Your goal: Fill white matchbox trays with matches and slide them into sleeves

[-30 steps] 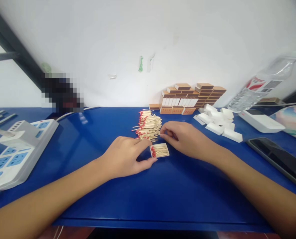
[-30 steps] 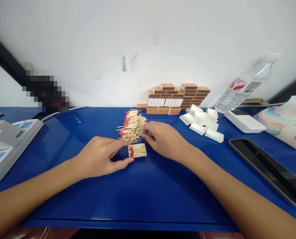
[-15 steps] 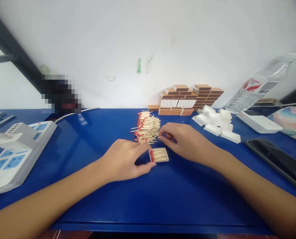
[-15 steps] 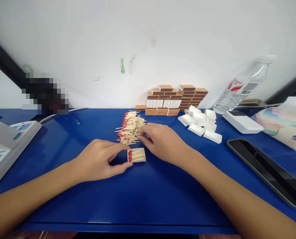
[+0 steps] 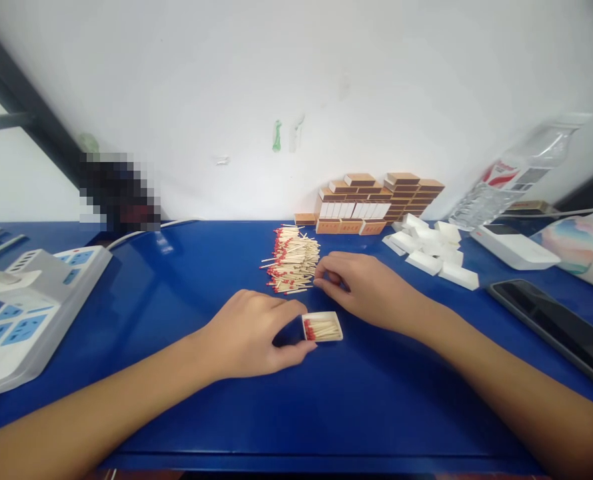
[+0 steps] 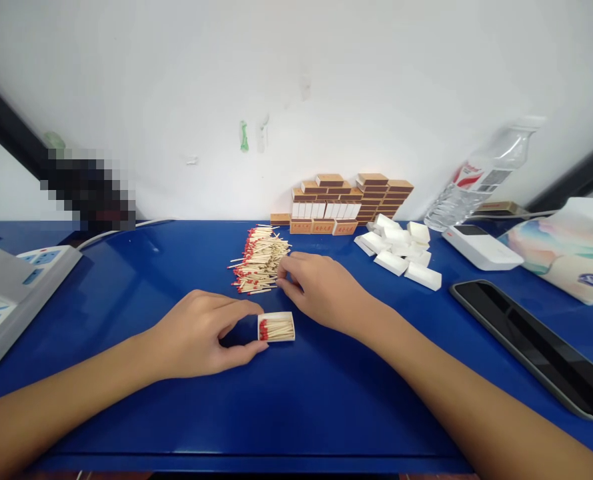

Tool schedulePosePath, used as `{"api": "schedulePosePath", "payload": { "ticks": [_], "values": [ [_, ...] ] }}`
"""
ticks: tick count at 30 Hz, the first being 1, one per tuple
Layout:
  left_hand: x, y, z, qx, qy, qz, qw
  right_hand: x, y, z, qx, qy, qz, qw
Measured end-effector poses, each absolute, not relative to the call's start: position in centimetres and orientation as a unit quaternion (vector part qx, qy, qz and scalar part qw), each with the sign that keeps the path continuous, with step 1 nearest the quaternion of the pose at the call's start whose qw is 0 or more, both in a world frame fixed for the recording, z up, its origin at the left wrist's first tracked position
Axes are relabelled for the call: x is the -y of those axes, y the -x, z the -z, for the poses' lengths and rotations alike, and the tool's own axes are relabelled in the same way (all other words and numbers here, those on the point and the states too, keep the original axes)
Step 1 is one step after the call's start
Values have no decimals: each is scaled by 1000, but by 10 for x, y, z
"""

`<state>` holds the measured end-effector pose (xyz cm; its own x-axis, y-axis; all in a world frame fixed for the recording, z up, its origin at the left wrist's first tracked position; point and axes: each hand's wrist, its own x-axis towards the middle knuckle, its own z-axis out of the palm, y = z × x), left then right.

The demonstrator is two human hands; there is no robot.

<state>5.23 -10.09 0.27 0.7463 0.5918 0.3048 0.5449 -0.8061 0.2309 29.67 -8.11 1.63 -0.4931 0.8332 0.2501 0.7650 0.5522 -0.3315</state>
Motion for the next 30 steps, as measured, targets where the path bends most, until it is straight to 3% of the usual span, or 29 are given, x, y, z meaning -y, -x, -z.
{"api": "schedulePosePath", "payload": {
  "ticks": [10,22,30],
  "values": [
    [109,-55,-4,-240,-956,-125,116,83,-285,-7,865,444,-120,200],
    [106,-54,-4,-218,-961,-144,94,78,-284,0,858,443,-162,201],
    [105,-56,-5,-219,-962,-141,85,78,-289,-3,867,448,-156,155]
  ]
}}
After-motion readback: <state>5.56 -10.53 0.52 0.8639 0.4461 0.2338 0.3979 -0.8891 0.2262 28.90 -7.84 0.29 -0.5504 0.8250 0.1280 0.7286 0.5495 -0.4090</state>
